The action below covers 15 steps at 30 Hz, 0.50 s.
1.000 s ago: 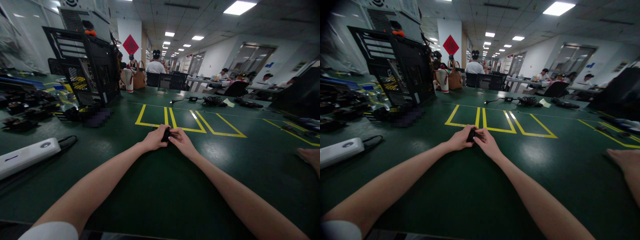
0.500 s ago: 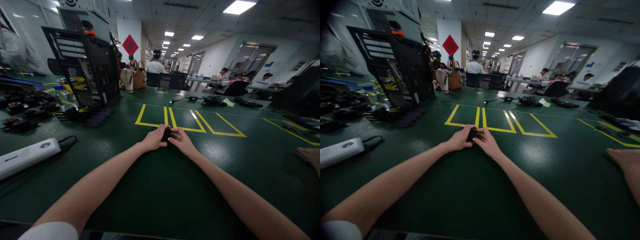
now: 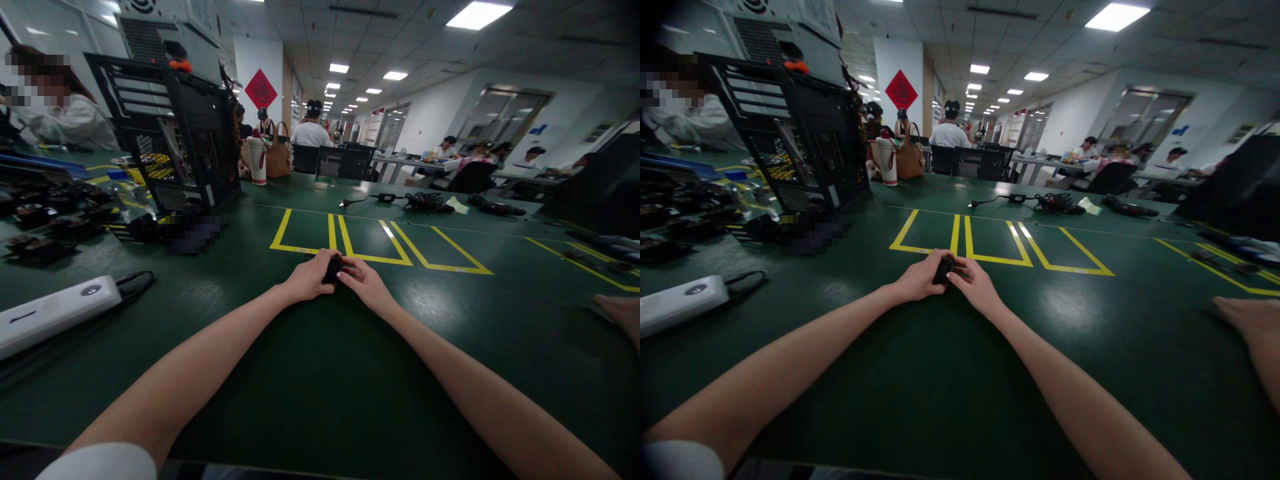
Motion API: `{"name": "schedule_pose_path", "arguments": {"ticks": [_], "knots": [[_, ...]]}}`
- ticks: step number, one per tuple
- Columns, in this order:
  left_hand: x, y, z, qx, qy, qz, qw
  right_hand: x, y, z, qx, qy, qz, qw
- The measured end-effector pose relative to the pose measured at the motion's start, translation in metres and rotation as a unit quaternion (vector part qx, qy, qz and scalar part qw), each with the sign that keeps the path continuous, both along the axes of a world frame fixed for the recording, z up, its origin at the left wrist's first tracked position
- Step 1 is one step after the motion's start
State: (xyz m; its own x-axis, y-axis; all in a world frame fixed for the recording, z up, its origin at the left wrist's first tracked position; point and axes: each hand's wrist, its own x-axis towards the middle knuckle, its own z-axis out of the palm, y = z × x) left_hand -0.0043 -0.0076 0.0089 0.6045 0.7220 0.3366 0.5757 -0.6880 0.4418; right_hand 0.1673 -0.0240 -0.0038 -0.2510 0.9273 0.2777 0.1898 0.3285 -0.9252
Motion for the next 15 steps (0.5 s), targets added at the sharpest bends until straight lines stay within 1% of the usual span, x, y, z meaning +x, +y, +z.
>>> {"name": "schedule_pose_path", "arguments": {"ticks": [6, 11, 15], "knots": [[-0.0005, 0.0001, 0.0007, 0.01, 0.002, -0.003, 1.0, -0.0021, -0.0048, 0.0007, 0.013, 0.023, 0.033, 0.999], [0.0008, 0.0021, -0.0015, 0.018, 0.008, 0.004, 1.0, -0.0031, -0.0007, -0.0033, 0.04, 0.027, 0.014, 0.999], [0.0023, 0.0027, -0.0019, 0.021, 0.009, 0.013, 1.0, -0.0022, 0.0018, -0.0052, 0.041, 0.015, 0.003, 0.999]]}}
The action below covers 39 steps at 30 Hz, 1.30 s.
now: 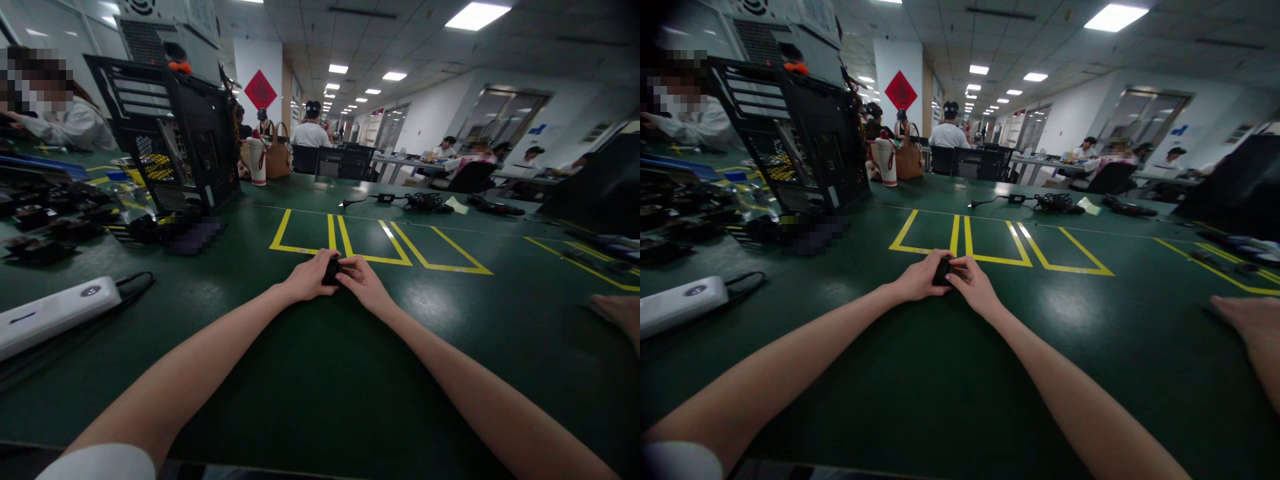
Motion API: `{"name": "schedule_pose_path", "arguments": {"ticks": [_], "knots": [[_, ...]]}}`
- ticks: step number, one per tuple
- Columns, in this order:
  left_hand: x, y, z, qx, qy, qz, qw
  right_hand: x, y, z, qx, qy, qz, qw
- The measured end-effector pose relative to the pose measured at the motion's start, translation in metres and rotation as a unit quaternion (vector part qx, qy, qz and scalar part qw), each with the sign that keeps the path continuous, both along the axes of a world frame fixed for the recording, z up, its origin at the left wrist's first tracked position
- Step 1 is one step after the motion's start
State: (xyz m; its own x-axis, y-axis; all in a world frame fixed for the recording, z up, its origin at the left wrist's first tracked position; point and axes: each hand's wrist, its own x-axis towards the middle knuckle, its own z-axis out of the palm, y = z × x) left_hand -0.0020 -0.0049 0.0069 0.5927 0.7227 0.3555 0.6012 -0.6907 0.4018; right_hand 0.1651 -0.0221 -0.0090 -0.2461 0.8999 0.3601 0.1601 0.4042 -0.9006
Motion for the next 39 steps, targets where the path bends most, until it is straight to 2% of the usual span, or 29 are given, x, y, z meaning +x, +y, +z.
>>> {"name": "schedule_pose_path", "arguments": {"ticks": [7, 14, 21, 27, 39], "knots": [[-0.0016, -0.0014, 0.0017, -0.006, -0.001, -0.01, 1.0, 0.0008, -0.0028, 0.0027, -0.035, -0.003, 0.007, 0.999], [-0.002, -0.0004, 0.0005, 0.003, -0.01, -0.021, 1.0, -0.0003, -0.0029, 0.0024, -0.021, 0.021, 0.008, 1.0], [-0.0037, -0.0002, 0.001, -0.01, -0.008, -0.024, 1.0, 0.0019, -0.0015, 0.0037, -0.03, -0.016, -0.002, 0.999], [-0.0023, 0.0014, -0.001, 0.0, -0.006, -0.019, 1.0, 0.001, -0.0037, 0.0022, -0.028, 0.003, 0.023, 0.999], [-0.0032, 0.0012, -0.0011, -0.004, -0.011, -0.019, 1.0, 0.0022, 0.0011, 0.0018, -0.017, -0.015, -0.009, 1.0]]}}
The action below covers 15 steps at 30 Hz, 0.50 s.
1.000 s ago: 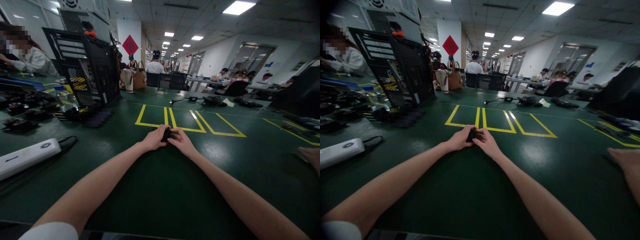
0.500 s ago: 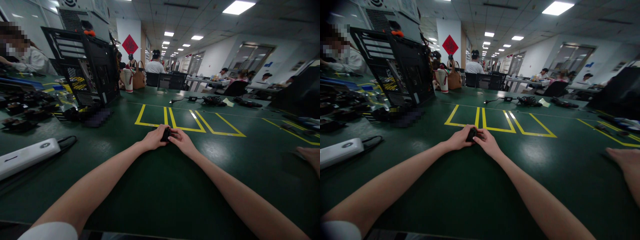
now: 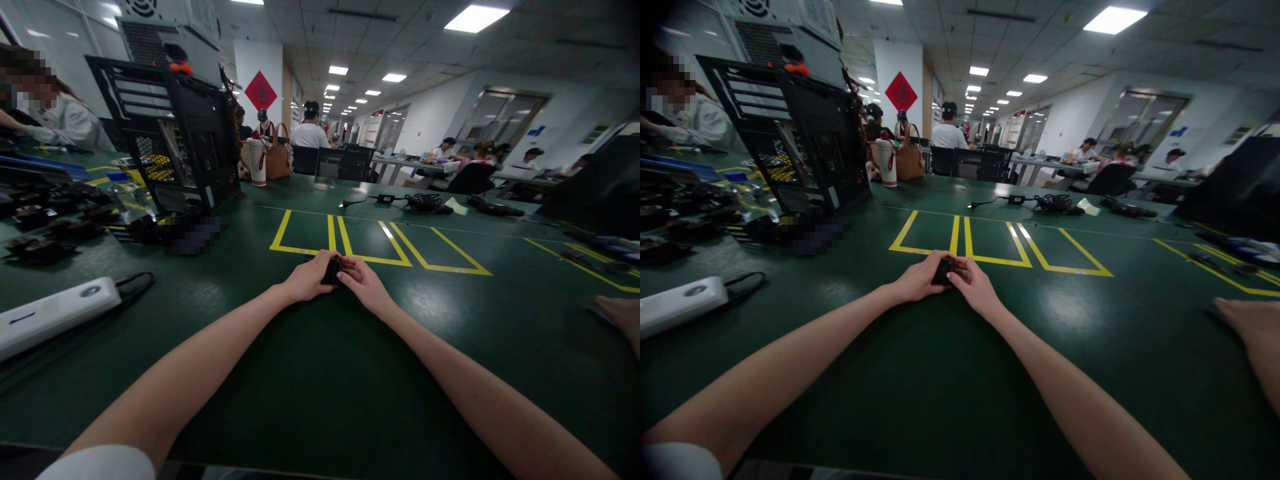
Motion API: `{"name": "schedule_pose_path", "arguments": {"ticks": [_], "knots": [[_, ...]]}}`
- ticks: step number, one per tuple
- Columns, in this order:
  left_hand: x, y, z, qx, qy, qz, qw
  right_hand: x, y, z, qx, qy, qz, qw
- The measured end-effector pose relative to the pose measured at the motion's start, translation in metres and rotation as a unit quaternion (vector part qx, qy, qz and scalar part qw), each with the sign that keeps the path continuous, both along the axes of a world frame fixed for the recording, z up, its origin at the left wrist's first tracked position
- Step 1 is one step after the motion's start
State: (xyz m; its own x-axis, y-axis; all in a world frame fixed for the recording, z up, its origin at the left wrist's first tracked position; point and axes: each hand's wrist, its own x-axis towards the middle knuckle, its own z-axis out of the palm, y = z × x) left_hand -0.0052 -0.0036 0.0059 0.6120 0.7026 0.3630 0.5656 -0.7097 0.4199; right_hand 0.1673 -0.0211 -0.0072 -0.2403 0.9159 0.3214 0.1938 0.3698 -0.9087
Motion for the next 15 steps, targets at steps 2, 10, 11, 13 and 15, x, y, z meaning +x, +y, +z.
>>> {"name": "schedule_pose_path", "arguments": {"ticks": [2, 10, 11, 13, 15], "knots": [[-0.0003, 0.0003, -0.0006, 0.002, -0.004, -0.005, 1.0, 0.0007, -0.0004, 0.0005, -0.013, -0.005, 0.004, 1.0], [0.0001, 0.001, -0.0013, 0.009, -0.003, -0.002, 1.0, -0.0005, -0.0036, -0.0003, -0.014, 0.041, 0.053, 0.998], [0.0001, 0.001, -0.0012, 0.009, -0.004, -0.002, 1.0, -0.0009, -0.0034, -0.0004, -0.012, 0.042, 0.049, 0.998], [0.0, 0.0006, -0.0007, 0.008, -0.005, -0.003, 1.0, -0.0014, -0.0026, -0.0001, -0.009, 0.041, 0.042, 0.998], [0.0, 0.0, 0.0001, 0.003, -0.002, -0.003, 1.0, -0.0013, -0.0019, 0.0008, -0.01, 0.035, 0.036, 0.999]]}}
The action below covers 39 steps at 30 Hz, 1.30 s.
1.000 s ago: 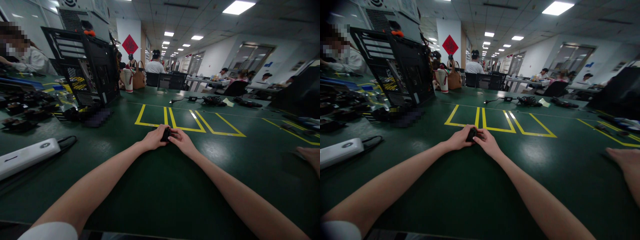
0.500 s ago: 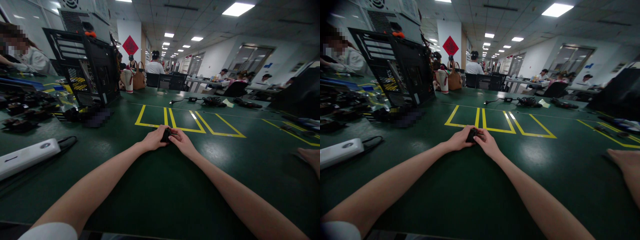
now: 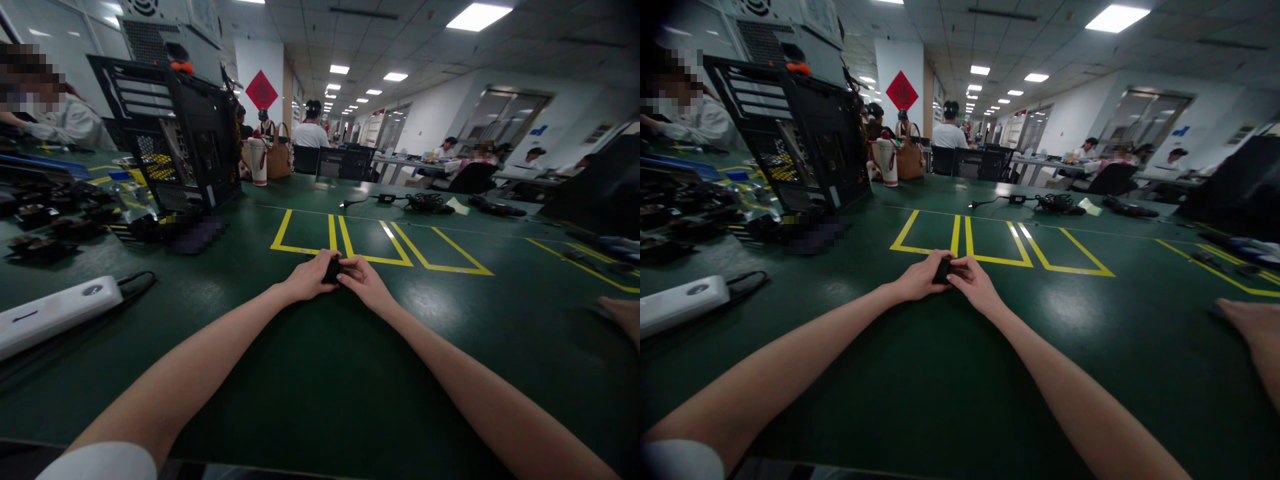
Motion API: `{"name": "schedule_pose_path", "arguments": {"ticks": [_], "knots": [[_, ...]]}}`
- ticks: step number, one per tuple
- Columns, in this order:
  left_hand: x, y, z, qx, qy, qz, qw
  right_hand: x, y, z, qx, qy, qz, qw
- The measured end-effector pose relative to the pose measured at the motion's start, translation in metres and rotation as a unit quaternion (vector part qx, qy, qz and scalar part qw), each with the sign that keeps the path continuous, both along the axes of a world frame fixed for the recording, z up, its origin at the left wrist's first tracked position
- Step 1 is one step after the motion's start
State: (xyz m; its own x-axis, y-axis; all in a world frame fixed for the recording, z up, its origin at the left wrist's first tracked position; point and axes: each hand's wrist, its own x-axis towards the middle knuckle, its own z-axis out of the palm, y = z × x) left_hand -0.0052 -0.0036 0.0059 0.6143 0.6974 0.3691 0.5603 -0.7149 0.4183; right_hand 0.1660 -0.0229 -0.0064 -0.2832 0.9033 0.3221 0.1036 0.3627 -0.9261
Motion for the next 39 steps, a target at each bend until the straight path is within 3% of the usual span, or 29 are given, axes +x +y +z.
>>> {"name": "schedule_pose_path", "arguments": {"ticks": [4, 11, 22, 30, 39], "knots": [[0.0002, -0.0003, 0.001, 0.002, 0.003, 0.002, 1.0, 0.0019, 0.0008, 0.0018, -0.023, -0.018, -0.009, 1.0], [-0.0003, 0.001, -0.0006, 0.013, 0.007, 0.002, 1.0, 0.0021, -0.0004, 0.0001, -0.023, 0.027, 0.04, 0.999], [-0.0002, -0.0014, 0.0018, 0.001, 0.005, 0.001, 1.0, 0.0007, -0.002, 0.0026, -0.01, -0.004, -0.001, 1.0], [-0.0001, -0.0014, 0.002, -0.011, 0.005, 0.005, 1.0, 0.0008, -0.0031, 0.0015, -0.023, 0.01, 0.031, 0.999], [0.0006, 0.0008, -0.0009, 0.008, 0.009, 0.008, 1.0, 0.0, -0.002, 0.0004, -0.001, 0.0, 0.007, 1.0]]}}
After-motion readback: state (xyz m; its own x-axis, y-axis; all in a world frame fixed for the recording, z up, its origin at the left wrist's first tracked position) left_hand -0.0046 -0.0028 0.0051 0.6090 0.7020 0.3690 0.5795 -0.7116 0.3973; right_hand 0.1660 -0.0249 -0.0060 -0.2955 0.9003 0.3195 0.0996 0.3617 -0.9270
